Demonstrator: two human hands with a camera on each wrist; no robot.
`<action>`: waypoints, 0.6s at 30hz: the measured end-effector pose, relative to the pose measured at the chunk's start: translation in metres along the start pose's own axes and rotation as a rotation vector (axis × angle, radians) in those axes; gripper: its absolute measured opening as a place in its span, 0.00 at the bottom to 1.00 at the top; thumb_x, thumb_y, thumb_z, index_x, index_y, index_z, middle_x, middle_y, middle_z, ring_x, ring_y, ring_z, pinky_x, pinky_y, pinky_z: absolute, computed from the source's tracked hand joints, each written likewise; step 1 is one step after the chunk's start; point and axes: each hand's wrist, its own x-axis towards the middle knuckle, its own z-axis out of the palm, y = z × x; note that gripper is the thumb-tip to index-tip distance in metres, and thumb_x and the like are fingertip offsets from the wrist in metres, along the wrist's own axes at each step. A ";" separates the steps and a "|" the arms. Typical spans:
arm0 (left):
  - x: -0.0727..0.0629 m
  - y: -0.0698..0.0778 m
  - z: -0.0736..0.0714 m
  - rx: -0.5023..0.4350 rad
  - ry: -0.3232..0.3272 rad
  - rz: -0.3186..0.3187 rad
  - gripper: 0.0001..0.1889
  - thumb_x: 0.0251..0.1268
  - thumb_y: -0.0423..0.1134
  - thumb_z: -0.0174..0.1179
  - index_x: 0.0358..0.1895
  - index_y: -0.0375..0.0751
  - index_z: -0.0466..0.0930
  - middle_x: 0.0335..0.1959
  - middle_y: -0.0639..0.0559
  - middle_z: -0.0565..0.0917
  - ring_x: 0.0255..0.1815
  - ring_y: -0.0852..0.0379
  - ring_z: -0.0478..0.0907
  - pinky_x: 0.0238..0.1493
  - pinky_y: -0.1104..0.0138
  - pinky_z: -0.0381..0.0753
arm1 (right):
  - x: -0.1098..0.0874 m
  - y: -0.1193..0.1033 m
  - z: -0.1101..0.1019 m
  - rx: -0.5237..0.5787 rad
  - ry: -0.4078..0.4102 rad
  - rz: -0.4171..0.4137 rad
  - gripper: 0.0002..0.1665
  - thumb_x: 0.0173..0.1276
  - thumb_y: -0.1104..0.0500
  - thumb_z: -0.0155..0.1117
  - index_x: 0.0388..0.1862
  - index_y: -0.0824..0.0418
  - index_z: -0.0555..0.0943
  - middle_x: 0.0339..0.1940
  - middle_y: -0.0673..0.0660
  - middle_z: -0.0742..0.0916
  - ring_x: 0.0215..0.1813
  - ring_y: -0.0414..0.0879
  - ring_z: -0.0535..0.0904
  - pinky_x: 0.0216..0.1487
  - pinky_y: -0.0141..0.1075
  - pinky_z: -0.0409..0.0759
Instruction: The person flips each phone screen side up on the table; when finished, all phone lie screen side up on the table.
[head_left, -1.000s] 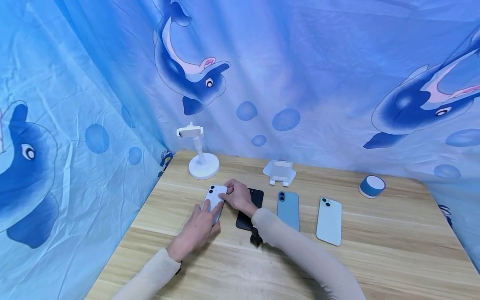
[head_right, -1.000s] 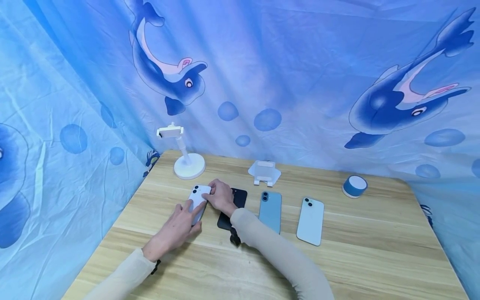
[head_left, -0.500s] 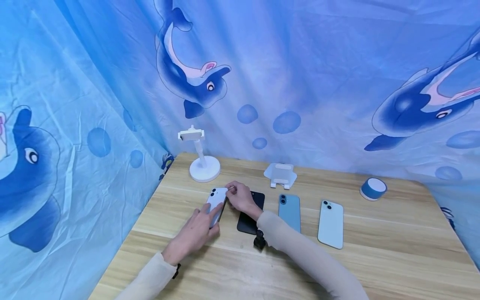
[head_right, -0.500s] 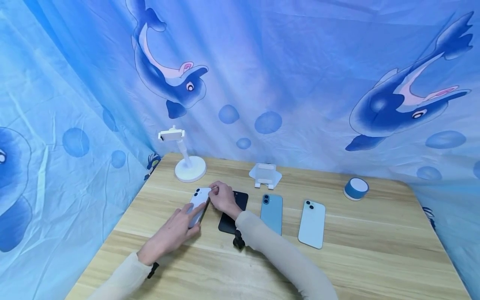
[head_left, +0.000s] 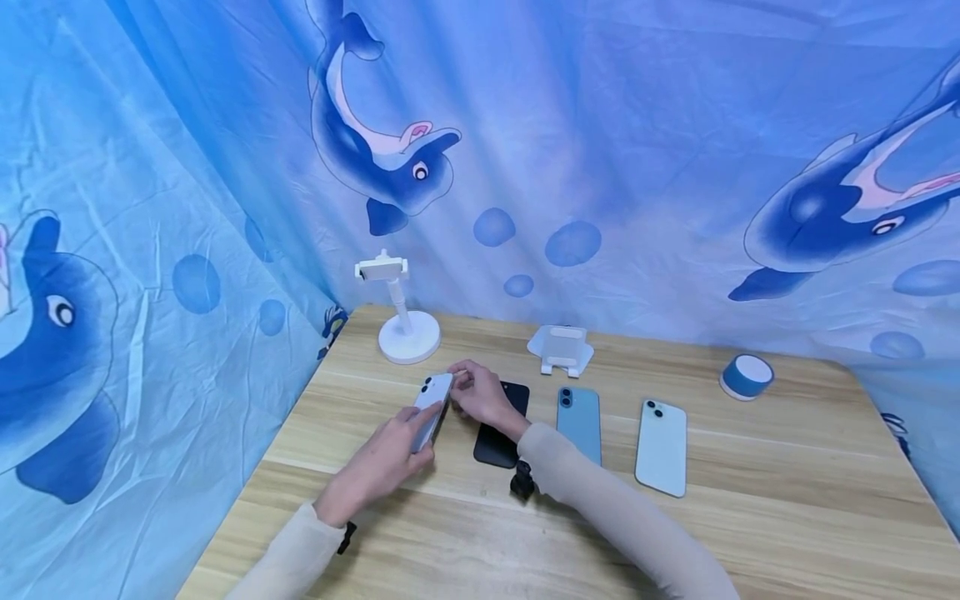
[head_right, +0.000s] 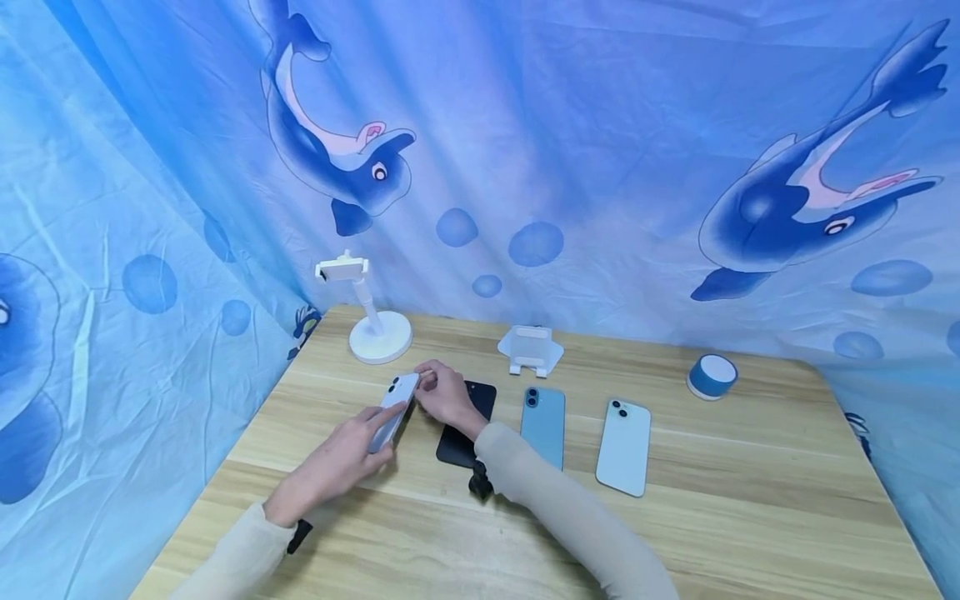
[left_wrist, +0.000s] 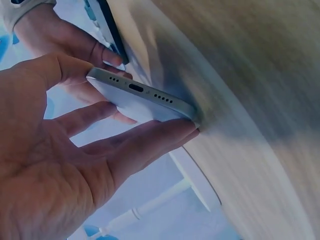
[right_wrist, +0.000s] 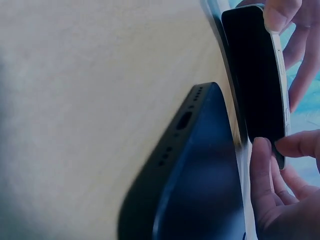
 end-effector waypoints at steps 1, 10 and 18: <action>0.000 -0.001 -0.001 -0.012 0.001 0.001 0.36 0.69 0.40 0.63 0.80 0.47 0.66 0.66 0.34 0.79 0.53 0.47 0.82 0.52 0.53 0.86 | -0.001 -0.001 0.000 -0.001 -0.011 -0.003 0.23 0.75 0.64 0.62 0.68 0.61 0.77 0.47 0.60 0.86 0.34 0.53 0.88 0.32 0.40 0.87; -0.002 -0.002 -0.006 -0.084 0.010 -0.001 0.37 0.68 0.39 0.62 0.81 0.48 0.64 0.66 0.37 0.80 0.52 0.48 0.81 0.52 0.53 0.85 | -0.003 0.000 0.005 0.022 -0.056 0.012 0.30 0.75 0.60 0.65 0.74 0.58 0.72 0.52 0.61 0.86 0.36 0.48 0.88 0.32 0.38 0.86; -0.003 -0.004 -0.009 -0.164 0.033 -0.023 0.37 0.68 0.35 0.63 0.80 0.45 0.64 0.68 0.38 0.80 0.54 0.49 0.81 0.56 0.51 0.82 | -0.003 0.005 0.008 0.112 -0.075 0.019 0.31 0.74 0.55 0.68 0.73 0.56 0.73 0.55 0.63 0.87 0.39 0.49 0.90 0.34 0.38 0.86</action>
